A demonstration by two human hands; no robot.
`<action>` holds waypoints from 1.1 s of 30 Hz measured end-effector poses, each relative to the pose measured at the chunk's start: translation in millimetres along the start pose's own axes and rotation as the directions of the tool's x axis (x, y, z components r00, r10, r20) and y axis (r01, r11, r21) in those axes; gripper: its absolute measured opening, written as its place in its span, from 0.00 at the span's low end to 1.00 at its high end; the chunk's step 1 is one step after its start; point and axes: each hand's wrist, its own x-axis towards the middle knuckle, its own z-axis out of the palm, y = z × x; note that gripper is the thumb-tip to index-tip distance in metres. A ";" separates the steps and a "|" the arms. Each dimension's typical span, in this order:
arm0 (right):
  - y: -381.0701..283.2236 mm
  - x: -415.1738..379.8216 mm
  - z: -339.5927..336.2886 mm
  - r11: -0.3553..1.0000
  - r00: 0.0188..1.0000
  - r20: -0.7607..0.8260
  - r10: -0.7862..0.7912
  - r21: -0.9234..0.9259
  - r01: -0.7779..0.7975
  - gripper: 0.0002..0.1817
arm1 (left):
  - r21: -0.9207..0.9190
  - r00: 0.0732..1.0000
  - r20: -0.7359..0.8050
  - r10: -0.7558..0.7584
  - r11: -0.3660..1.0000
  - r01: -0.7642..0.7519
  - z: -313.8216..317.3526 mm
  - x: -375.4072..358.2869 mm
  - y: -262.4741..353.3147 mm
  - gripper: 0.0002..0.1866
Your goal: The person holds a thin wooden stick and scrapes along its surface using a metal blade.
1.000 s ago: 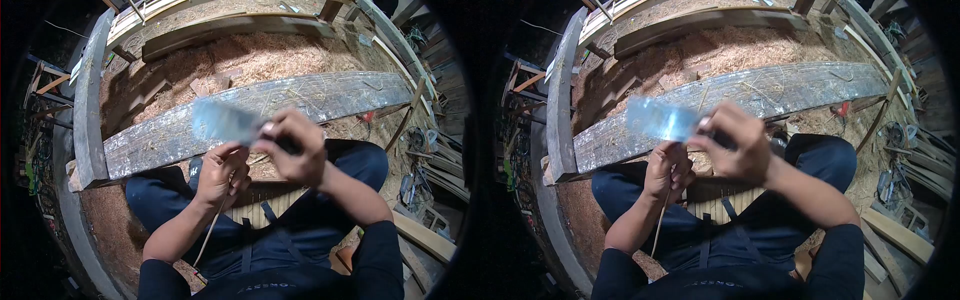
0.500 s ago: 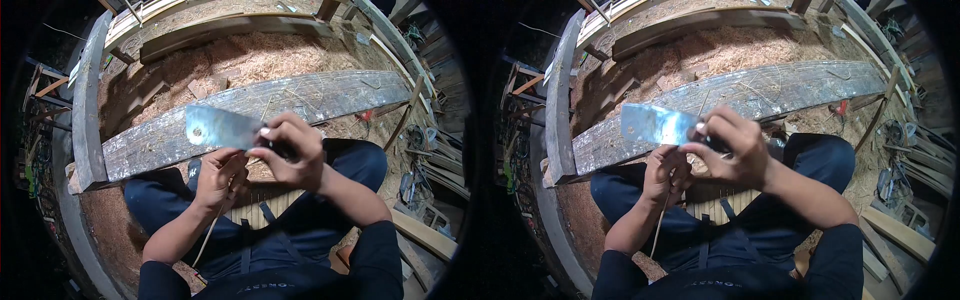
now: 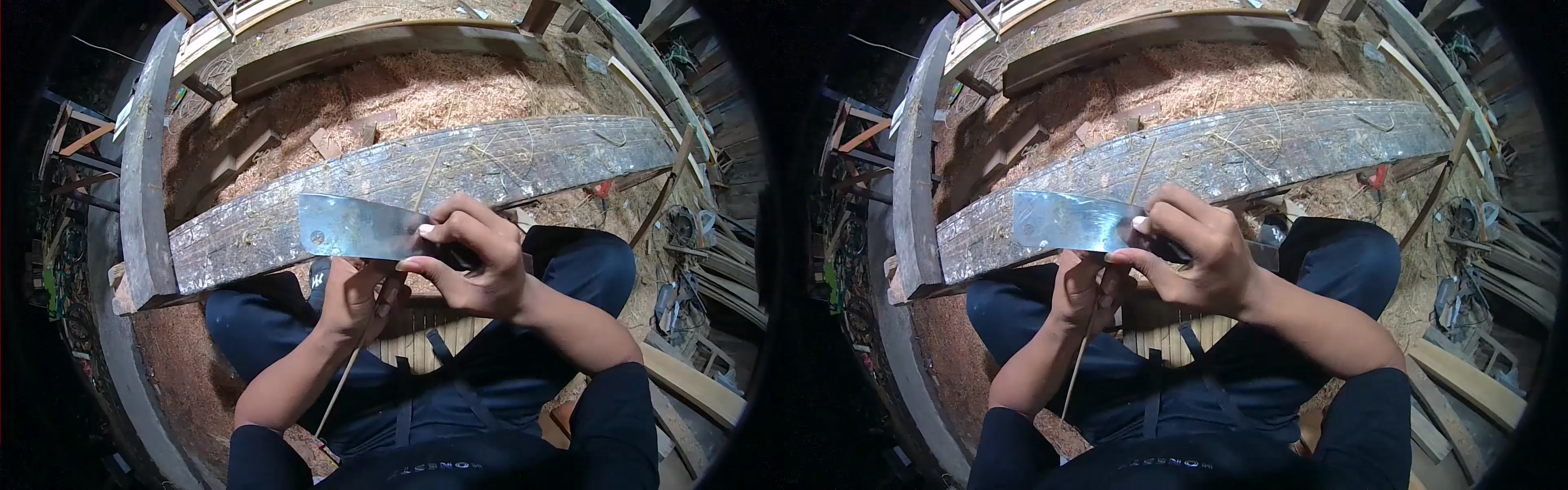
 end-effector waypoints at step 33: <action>13.9 -3.8 -3.1 0.994 0.994 0.038 0.106 -0.023 -0.105 0.16 | -0.004 0.998 -0.056 -0.035 0.999 0.035 7.8 5.0 1.5 0.05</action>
